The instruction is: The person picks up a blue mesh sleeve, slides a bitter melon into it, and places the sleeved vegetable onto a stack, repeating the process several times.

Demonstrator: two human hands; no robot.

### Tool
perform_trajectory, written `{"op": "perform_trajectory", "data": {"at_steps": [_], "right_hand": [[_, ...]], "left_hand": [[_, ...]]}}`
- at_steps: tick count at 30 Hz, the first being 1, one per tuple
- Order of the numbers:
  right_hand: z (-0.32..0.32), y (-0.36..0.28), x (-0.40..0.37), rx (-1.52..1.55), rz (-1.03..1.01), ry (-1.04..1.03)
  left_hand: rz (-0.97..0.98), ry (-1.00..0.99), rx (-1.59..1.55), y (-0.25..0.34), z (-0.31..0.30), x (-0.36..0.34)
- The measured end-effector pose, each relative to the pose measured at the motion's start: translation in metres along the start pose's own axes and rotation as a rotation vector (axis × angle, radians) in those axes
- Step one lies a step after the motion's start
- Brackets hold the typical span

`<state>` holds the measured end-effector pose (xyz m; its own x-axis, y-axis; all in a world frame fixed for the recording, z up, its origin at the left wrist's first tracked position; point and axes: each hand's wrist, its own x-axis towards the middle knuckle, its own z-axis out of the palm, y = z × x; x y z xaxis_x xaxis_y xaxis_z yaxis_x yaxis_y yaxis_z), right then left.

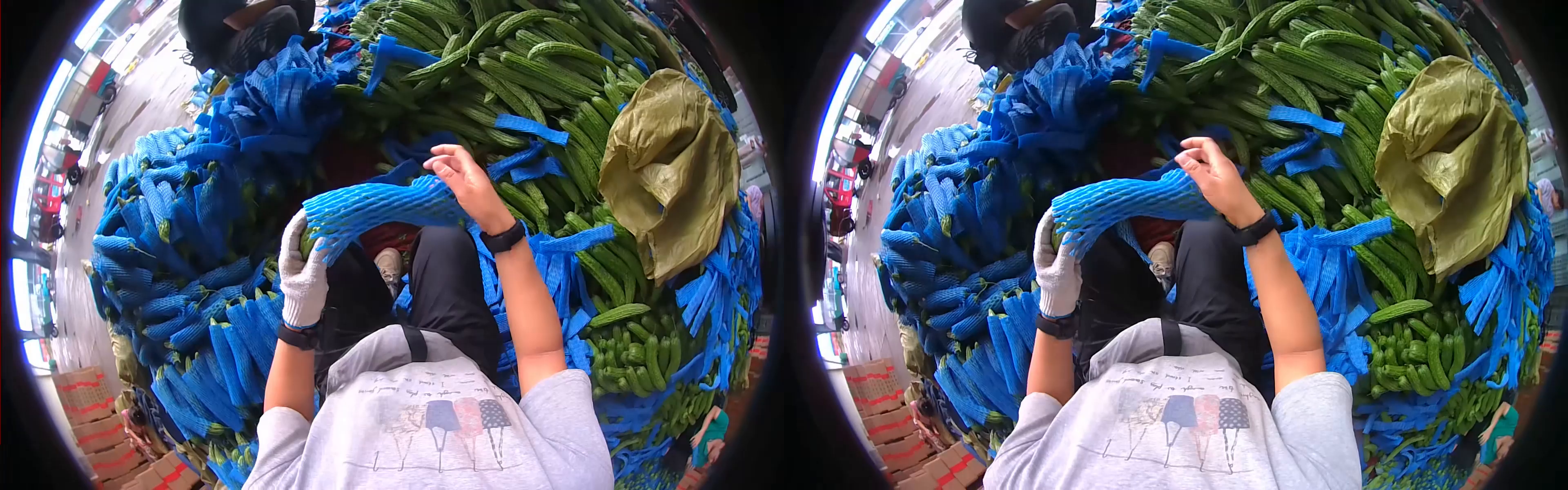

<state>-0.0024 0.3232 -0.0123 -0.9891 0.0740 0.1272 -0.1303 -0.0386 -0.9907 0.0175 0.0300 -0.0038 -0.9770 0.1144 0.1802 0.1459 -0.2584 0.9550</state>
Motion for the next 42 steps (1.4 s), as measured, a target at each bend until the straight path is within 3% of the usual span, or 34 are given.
{"op": "perform_trajectory", "data": {"at_steps": [3,4,5,7,9,12,15,17,18,19,20,21,23,24,27,30,31,33,35,38,42], "right_hand": [[0.005,-0.004,0.006,0.051,0.096,-0.181],[0.008,-0.007,0.007,-0.133,0.116,-0.106],[0.012,-0.016,0.005,-0.641,-0.351,-0.097],[0.028,-0.036,-0.008,-0.436,-0.217,-0.314],[0.049,-0.045,-0.016,-0.508,-0.192,-0.418],[0.079,-0.046,-0.026,-0.575,-0.240,-0.304],[0.096,-0.031,-0.032,-0.521,-0.208,-0.159],[0.112,-0.026,-0.034,-0.369,-0.083,-0.101],[0.124,-0.025,-0.036,-0.381,-0.113,-0.111],[0.137,-0.026,-0.039,-0.396,-0.142,-0.110],[0.151,-0.032,-0.046,-0.433,-0.137,-0.146],[0.164,-0.032,-0.053,-0.503,-0.230,-0.244],[0.183,-0.027,-0.066,-0.634,-0.423,-0.433],[0.191,-0.025,-0.077,-0.689,-0.413,-0.596],[0.200,-0.041,-0.078,-0.566,-0.360,-0.906],[0.185,-0.039,-0.066,-0.623,-0.321,-0.814],[0.174,-0.030,-0.055,-0.687,-0.472,-0.745],[0.145,-0.009,-0.039,-0.667,-0.400,-0.640],[0.110,0.012,-0.024,-0.690,-0.358,-0.586],[0.060,0.041,-0.013,-0.754,-0.260,-0.517],[0.012,0.078,-0.013,-0.848,-0.134,-0.423]], "left_hand": [[-0.045,0.002,-0.069,0.008,-0.001,-0.002],[-0.108,0.024,-0.151,0.013,-0.002,-0.002],[-0.146,0.078,-0.226,0.022,-0.011,-0.001],[-0.160,0.124,-0.312,0.036,-0.012,0.002],[-0.197,0.173,-0.275,0.050,-0.015,0.004],[-0.112,0.186,-0.307,0.061,-0.032,0.004],[0.154,0.422,-0.360,0.063,-0.046,0.002],[0.221,0.657,-0.146,0.051,-0.055,0.000],[0.376,0.404,-0.329,0.030,-0.065,0.000],[0.325,0.321,-0.324,0.008,-0.068,-0.009],[0.274,0.237,-0.313,-0.001,-0.067,-0.018],[0.018,0.345,-0.136,0.017,-0.045,-0.029],[0.025,0.344,-0.196,0.052,-0.025,-0.044],[-0.089,0.576,0.112,0.051,-0.024,-0.049],[-0.145,0.600,-0.250,0.062,-0.071,-0.063],[-0.123,0.648,-0.006,0.077,-0.127,-0.096],[-0.103,0.684,0.137,0.074,-0.154,-0.112],[-0.103,0.753,0.450,0.104,-0.196,-0.151],[-0.288,0.975,0.881,0.129,-0.236,-0.201],[-0.266,1.158,0.820,0.148,-0.306,-0.299],[-0.497,1.438,1.142,0.190,-0.343,-0.410]]}}
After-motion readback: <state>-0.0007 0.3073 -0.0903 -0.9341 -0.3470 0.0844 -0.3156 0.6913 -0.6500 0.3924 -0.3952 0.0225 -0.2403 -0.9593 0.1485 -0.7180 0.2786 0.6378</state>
